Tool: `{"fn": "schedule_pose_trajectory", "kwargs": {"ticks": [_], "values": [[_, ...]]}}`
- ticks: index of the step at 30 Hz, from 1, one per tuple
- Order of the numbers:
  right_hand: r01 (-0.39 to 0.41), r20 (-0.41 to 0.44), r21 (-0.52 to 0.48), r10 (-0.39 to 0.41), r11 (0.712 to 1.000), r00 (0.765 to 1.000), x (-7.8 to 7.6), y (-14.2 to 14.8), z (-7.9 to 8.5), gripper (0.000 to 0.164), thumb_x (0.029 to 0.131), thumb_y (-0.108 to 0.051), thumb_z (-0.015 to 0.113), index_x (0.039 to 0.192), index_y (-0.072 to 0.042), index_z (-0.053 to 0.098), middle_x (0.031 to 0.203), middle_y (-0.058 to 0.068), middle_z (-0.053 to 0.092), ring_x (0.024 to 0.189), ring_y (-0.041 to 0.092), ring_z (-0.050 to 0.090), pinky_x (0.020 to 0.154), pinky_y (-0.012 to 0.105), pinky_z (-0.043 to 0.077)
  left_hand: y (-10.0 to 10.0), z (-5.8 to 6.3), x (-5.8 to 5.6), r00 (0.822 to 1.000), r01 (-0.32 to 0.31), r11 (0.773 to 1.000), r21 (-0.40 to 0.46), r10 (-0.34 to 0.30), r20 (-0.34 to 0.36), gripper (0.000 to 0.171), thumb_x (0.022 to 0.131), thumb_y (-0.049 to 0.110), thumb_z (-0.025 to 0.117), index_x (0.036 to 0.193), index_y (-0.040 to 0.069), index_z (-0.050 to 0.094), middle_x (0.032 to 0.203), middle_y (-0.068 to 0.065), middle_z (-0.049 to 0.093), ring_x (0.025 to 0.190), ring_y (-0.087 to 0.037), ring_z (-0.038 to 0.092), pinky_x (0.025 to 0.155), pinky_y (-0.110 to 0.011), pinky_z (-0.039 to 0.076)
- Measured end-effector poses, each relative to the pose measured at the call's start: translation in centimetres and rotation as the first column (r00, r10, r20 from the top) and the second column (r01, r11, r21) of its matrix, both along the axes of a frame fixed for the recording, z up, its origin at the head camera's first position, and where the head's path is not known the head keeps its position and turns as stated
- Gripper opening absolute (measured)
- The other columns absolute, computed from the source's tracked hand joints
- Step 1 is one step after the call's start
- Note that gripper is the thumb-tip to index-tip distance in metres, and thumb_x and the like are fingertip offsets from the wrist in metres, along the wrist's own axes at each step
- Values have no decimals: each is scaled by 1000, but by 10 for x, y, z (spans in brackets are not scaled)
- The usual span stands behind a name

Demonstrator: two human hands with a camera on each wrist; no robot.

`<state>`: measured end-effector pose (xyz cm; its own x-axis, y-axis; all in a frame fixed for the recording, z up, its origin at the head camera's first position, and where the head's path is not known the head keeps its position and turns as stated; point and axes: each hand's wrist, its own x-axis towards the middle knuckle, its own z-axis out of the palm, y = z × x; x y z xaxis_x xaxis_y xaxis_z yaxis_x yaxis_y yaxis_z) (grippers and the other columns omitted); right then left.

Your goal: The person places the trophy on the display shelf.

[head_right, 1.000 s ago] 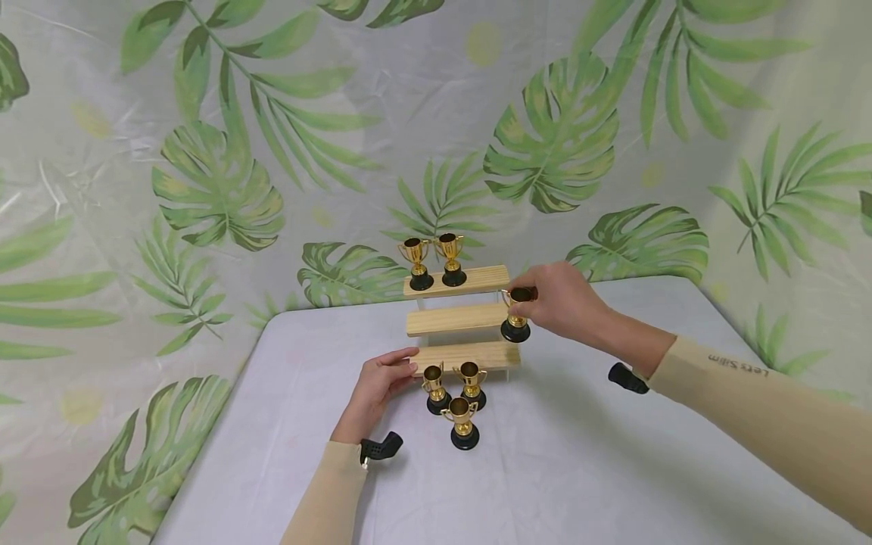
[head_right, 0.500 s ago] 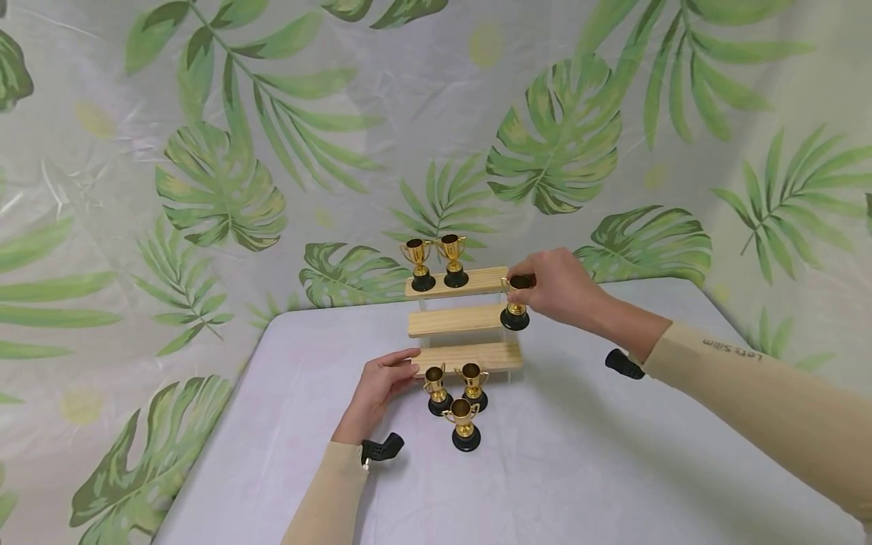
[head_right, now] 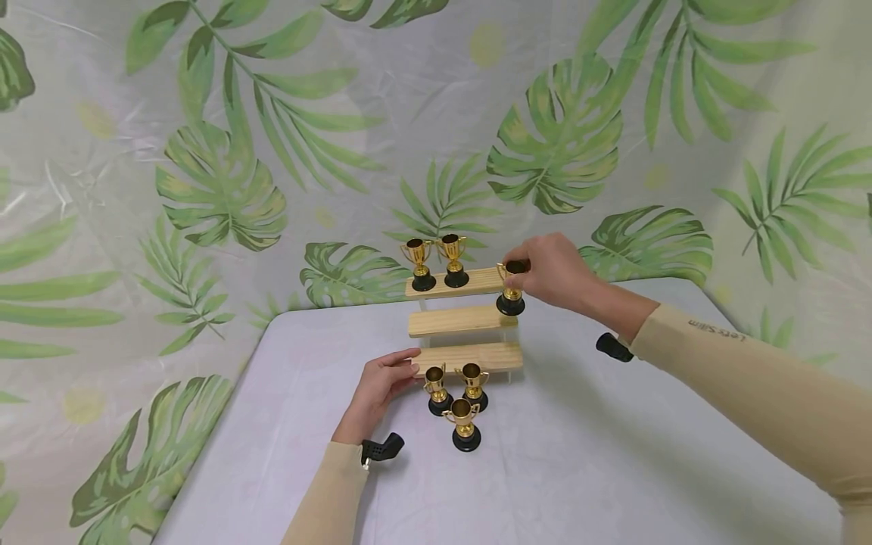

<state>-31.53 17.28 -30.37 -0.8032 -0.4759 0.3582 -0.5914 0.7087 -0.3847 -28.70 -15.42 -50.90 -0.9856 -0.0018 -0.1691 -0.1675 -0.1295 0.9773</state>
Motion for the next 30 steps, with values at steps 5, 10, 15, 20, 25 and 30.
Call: {"fn": "schedule_pose_trajectory", "kwargs": {"ticks": [5,10,15,20,25,30], "values": [[-5,-19,1,5,1000,1000,-6,-3,6,28,86,-13,81,111,-1,77,96,12,75,70,18,65,58,36,49,0,1,-1,1000,-11,1000,3,11,2,34,85,4,79,118,4,75,107,-9,69,85,-14,69,80,-31,59],[0,-30,29,1,1000,1000,-16,-3,11,28,86,-13,81,111,-1,77,97,13,75,73,21,66,62,39,52,0,0,-2,1000,-11,1000,-1,11,3,34,84,6,80,118,5,75,108,-8,68,85,-14,69,80,-31,58],[8,7,49,-9,999,1000,-23,-3,16,30,88,-15,80,115,-1,76,101,14,75,76,22,67,64,40,52,-1,-1,-2,1000,-3,1000,-3,3,3,37,85,8,80,121,4,74,110,-8,68,86,-13,69,84,-34,58],[7,30,58,-9,998,1000,-31,-4,20,33,89,-15,78,118,-1,74,105,16,74,70,20,64,60,38,48,-1,-2,-1,1000,0,1000,-4,0,3,37,85,9,81,121,5,74,111,-9,68,86,-14,69,84,-34,58],[1,29,69,-3,998,1000,-39,-5,22,34,89,-16,78,119,0,74,104,16,74,65,18,62,58,36,46,-1,-1,0,1000,-4,1000,-5,4,15,34,84,8,81,117,8,76,111,-9,68,87,-15,69,81,-31,58],[7,11,81,-8,997,1000,-48,-5,25,34,89,-17,79,118,0,74,102,17,74,59,19,59,57,36,45,0,-1,1,1000,-11,1000,4,11,15,32,84,6,80,116,9,77,109,-10,70,87,-16,70,80,-30,59]]}}
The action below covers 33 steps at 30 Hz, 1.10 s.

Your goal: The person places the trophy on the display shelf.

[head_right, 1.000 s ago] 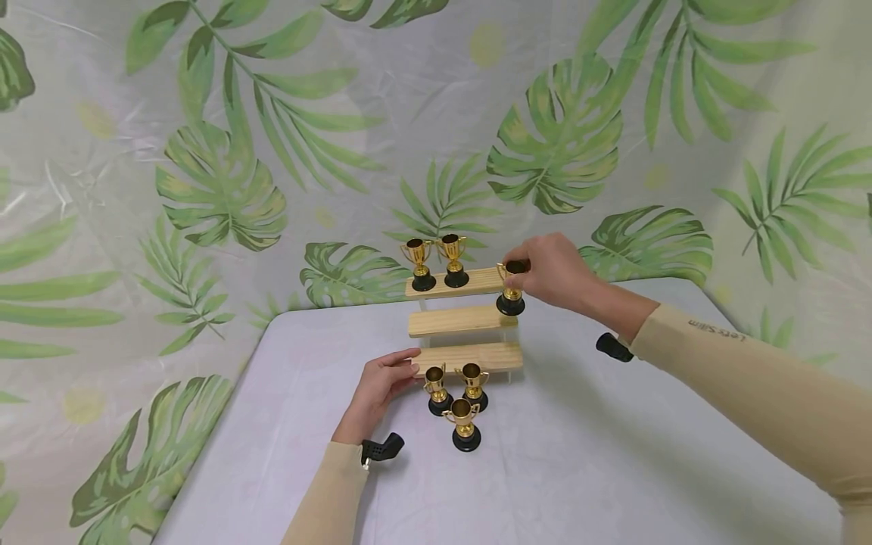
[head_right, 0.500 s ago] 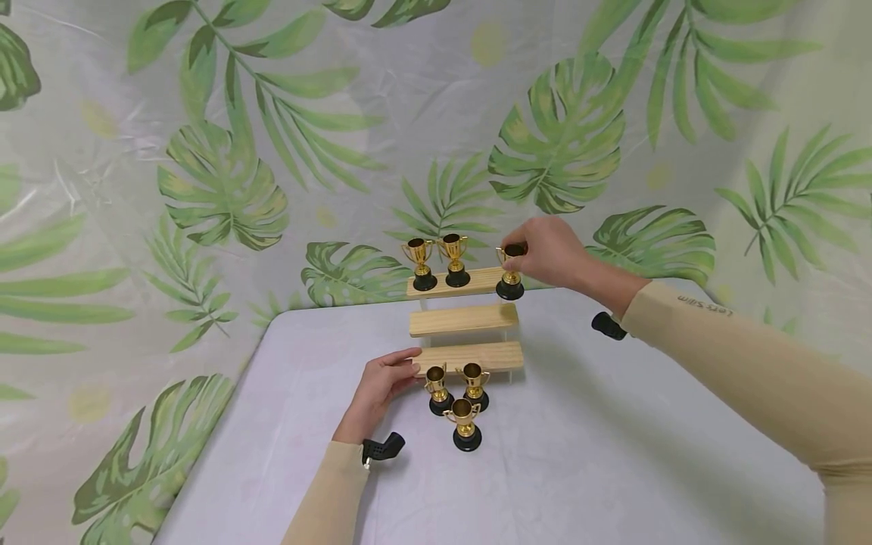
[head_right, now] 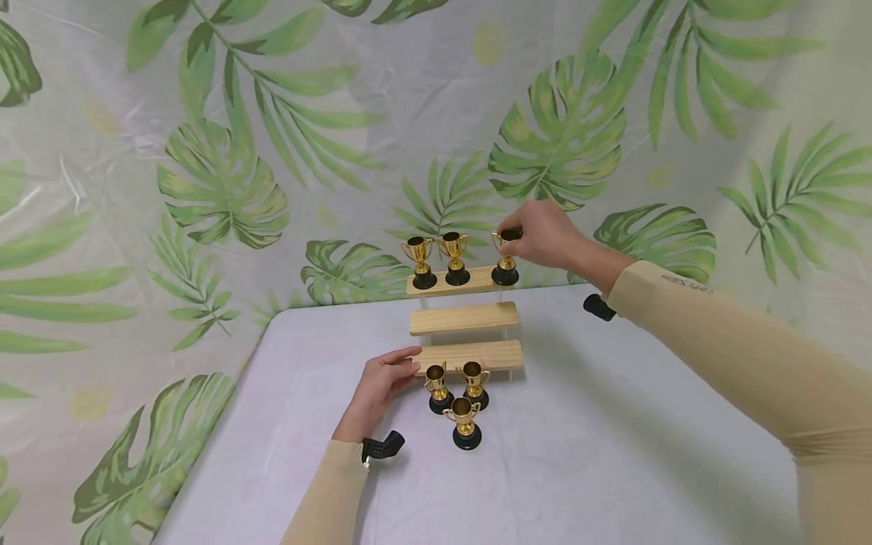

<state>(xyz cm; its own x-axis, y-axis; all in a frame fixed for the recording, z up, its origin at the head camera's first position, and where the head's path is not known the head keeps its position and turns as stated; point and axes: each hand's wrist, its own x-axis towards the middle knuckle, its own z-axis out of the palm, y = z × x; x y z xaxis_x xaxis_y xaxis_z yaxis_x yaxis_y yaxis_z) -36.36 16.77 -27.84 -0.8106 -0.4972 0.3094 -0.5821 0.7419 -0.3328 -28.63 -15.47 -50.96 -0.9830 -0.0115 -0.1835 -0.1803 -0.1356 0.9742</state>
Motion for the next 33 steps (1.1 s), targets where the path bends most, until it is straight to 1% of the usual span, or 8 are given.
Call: {"fn": "schedule_pose_trajectory", "kwargs": {"ticks": [5,11,15,22,26,28,33], "values": [[-6,3,15,6,1000,1000,-8,-1,2,35,90,-18,78,120,0,73,107,18,73,64,18,62,59,36,46,0,-1,-1,1000,7,1000,3,-7,-8,34,84,7,80,118,7,76,109,-10,70,87,-16,71,81,-31,58],[-13,36,20,12,1000,999,-17,-6,3,35,91,-17,77,122,-1,72,103,15,74,72,19,65,64,39,48,0,-2,-2,1000,5,1000,-3,-5,-5,33,85,7,80,117,7,76,110,-10,69,87,-16,70,81,-32,59],[-12,55,12,11,1000,998,-25,-10,3,35,92,-18,76,123,-1,72,102,15,74,76,20,66,65,39,50,0,-3,-4,1000,9,1000,-4,-9,-8,33,85,7,79,118,6,76,110,-9,69,86,-15,70,80,-31,59],[-37,37,36,36,999,999,-34,-17,1,34,91,-17,77,121,-1,73,98,13,75,71,21,65,67,41,51,1,-2,-5,1000,12,1000,2,-12,-4,33,85,4,78,118,5,75,99,-10,71,85,-16,71,80,-32,59],[-62,35,42,60,997,998,-37,-21,-1,33,91,-16,77,119,1,73,103,16,74,82,25,68,73,45,55,0,-2,-5,1000,9,1000,0,-9,-3,34,84,4,79,118,5,75,98,-10,72,84,-16,71,80,-32,59],[-68,47,43,66,997,997,-39,-22,-3,33,90,-14,77,119,2,73,105,17,73,87,27,69,76,46,56,0,-2,-5,1000,6,1000,1,-6,-2,34,84,4,79,118,5,75,98,-10,72,84,-16,71,80,-32,59],[-66,58,61,62,996,996,-44,-26,-7,32,90,-13,77,118,3,73,108,18,73,90,28,69,78,46,56,0,-1,-5,1000,12,1000,0,-12,-3,34,84,3,79,118,4,75,99,-9,72,84,-15,70,82,-34,59]]}}
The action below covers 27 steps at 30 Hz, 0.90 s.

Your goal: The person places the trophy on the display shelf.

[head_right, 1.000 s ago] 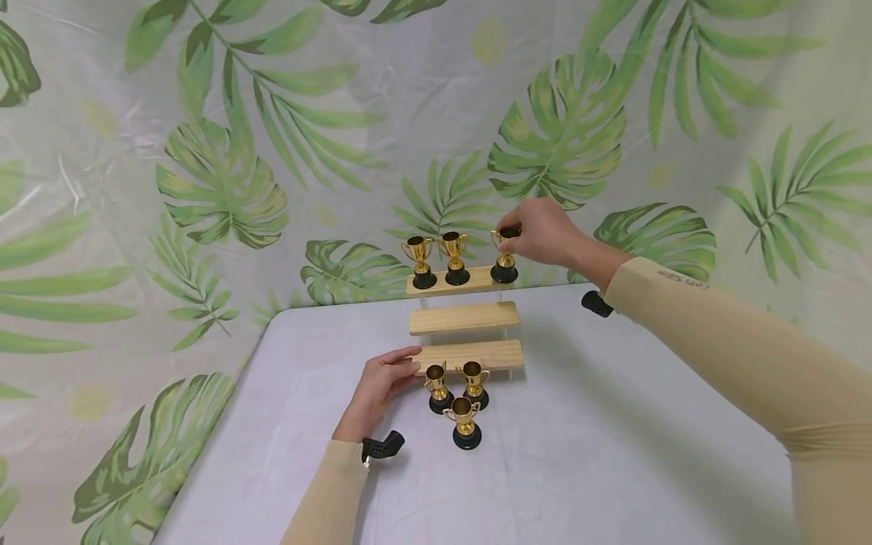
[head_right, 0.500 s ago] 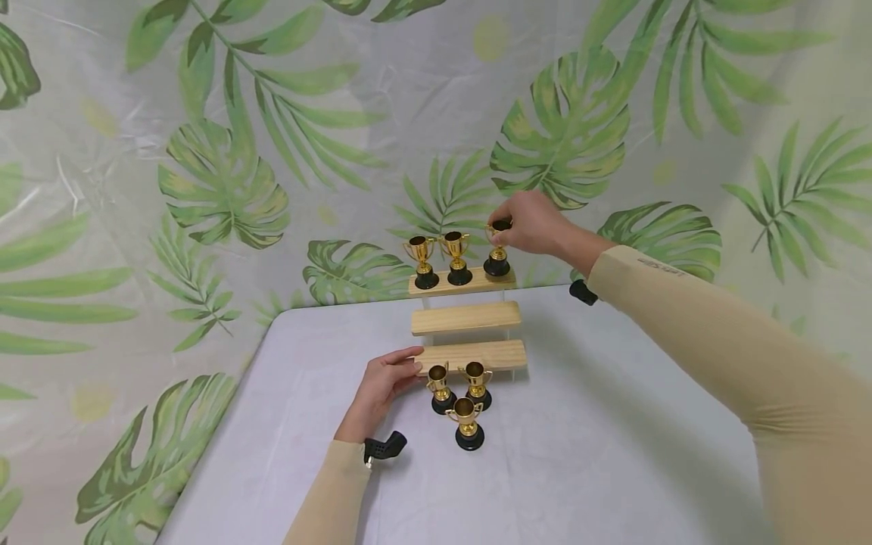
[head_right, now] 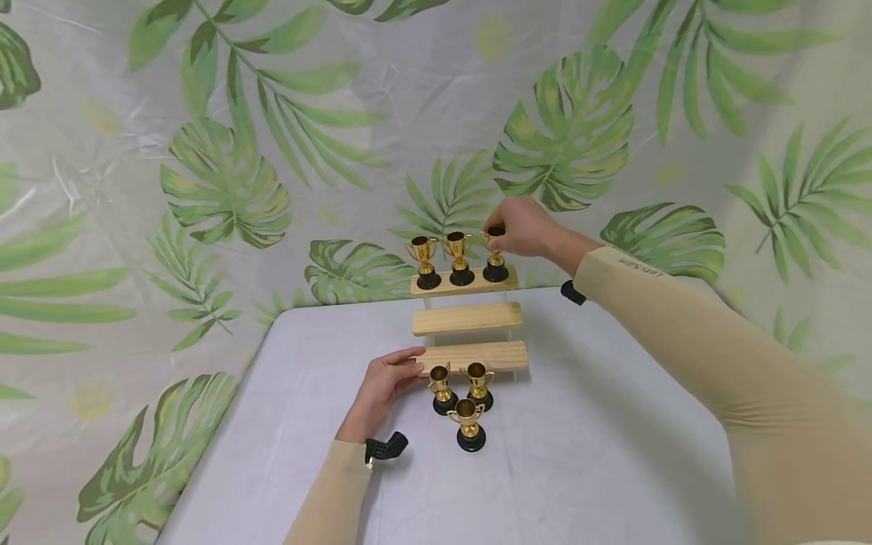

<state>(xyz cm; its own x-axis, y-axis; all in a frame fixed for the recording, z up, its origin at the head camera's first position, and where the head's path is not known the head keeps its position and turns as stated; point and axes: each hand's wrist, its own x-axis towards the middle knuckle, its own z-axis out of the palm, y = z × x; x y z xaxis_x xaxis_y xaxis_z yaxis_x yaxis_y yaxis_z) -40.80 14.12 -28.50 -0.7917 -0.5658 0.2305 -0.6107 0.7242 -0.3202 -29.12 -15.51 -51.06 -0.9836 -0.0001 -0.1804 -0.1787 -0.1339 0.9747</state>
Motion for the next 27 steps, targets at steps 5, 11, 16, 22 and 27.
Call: {"fn": "schedule_pose_trajectory", "kwargs": {"ticks": [5,11,16,22,27], "values": [[11,25,22,-12,1000,1000,-1,-2,0,36,91,-14,76,123,2,70,114,19,71,95,30,67,81,48,55,1,1,1,1000,5,1000,-1,-5,3,34,84,3,79,118,5,75,97,-9,71,83,-15,70,82,-34,59],[17,38,53,-19,998,999,-1,-5,3,39,92,-16,76,126,1,69,118,17,70,99,30,66,83,48,53,2,2,2,1000,6,1000,7,-6,-12,33,86,3,77,119,3,74,107,-11,72,85,-15,70,80,-31,59],[23,41,62,-25,998,999,1,-8,3,39,92,-16,75,127,1,68,119,18,70,99,30,66,84,49,53,1,3,3,1000,8,1000,6,-8,-9,33,87,4,76,120,2,73,116,-13,71,87,-14,70,81,-31,58],[34,40,69,-37,997,998,2,-9,3,41,92,-17,74,129,1,67,119,17,70,94,28,65,81,47,52,1,3,3,1000,5,1000,-1,-5,-8,34,86,4,77,120,2,73,110,-12,72,85,-13,70,82,-32,58],[57,58,82,-62,995,996,1,-8,-1,51,89,-18,76,135,0,63,116,16,71,62,18,53,66,40,45,1,4,3,1000,-1,1000,-8,1,3,34,85,3,78,119,3,74,99,-9,72,84,-14,70,81,-32,59]]}}
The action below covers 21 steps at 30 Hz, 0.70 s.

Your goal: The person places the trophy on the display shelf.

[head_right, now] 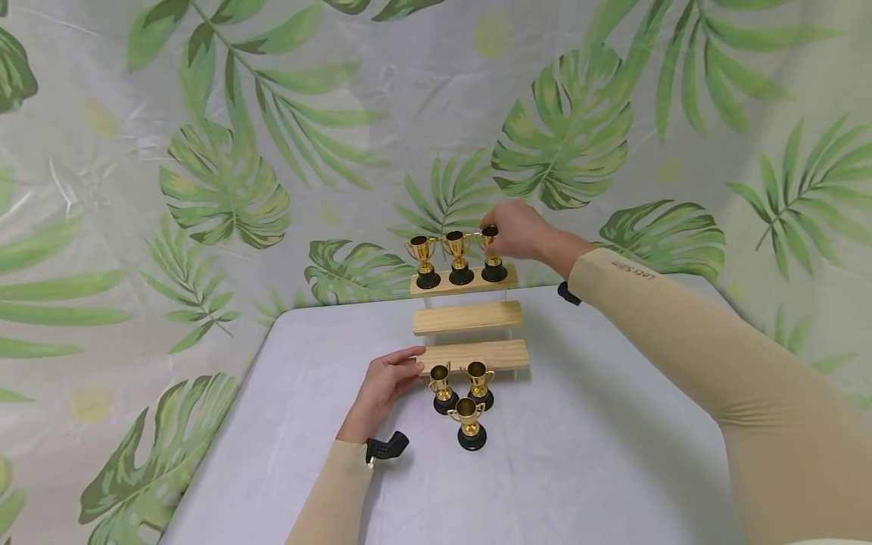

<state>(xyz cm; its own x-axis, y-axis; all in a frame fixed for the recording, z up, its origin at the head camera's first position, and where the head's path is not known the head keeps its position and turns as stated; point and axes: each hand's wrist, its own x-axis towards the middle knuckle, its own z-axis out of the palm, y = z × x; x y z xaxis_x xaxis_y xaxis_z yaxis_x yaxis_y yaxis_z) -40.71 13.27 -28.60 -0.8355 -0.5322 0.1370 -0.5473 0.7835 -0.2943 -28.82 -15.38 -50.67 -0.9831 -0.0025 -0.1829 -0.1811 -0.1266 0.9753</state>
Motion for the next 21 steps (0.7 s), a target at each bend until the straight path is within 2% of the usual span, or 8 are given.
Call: {"fn": "schedule_pose_trajectory", "kwargs": {"ticks": [2,4,5,8,10,12,21], "values": [[11,2,11,-11,1000,1000,0,0,-1,57,88,-20,77,139,-1,59,118,17,70,54,17,46,64,39,42,0,0,0,1000,-2,1000,-4,2,1,34,85,3,78,119,4,74,101,-10,73,85,-15,70,81,-32,58],[15,-4,21,-15,1000,1000,0,0,-2,63,87,-22,79,142,-2,56,121,19,68,56,18,50,66,40,45,1,1,1,1000,-2,1000,-4,2,1,34,86,4,78,119,3,74,105,-10,73,86,-15,70,82,-33,58],[15,-9,26,-15,1000,1000,0,0,-2,66,87,-23,79,144,-2,54,122,20,67,58,19,54,69,42,47,1,1,1,1000,-2,1000,-5,2,0,34,86,4,78,120,3,74,107,-11,73,86,-15,71,83,-33,58],[11,-22,36,-10,999,1000,0,0,-1,71,85,-25,81,146,-2,51,127,23,64,82,27,66,81,49,52,2,0,1,1000,1,1000,-8,-1,-7,35,86,5,78,121,3,73,110,-12,73,86,-15,71,83,-33,58],[8,-27,43,-7,999,1000,0,1,-1,73,85,-26,82,147,-2,51,127,24,64,96,31,66,87,53,51,2,-1,1,1000,0,1000,-7,-1,-8,36,86,5,78,121,3,73,108,-12,73,86,-14,70,83,-34,58],[7,-28,42,-6,999,1000,1,3,-1,74,85,-26,82,147,-2,50,127,24,64,102,34,65,91,55,50,2,-1,1,1000,3,1000,-8,-3,-13,37,86,5,78,122,3,73,106,-11,73,85,-14,70,84,-34,58],[-1,-28,12,1,1000,1000,7,6,5,77,84,-28,83,147,-2,49,131,25,61,110,39,62,93,56,49,2,-3,1,1000,-3,1000,16,4,-19,35,85,4,79,119,4,74,105,-9,68,84,-14,70,80,-31,58]]}}
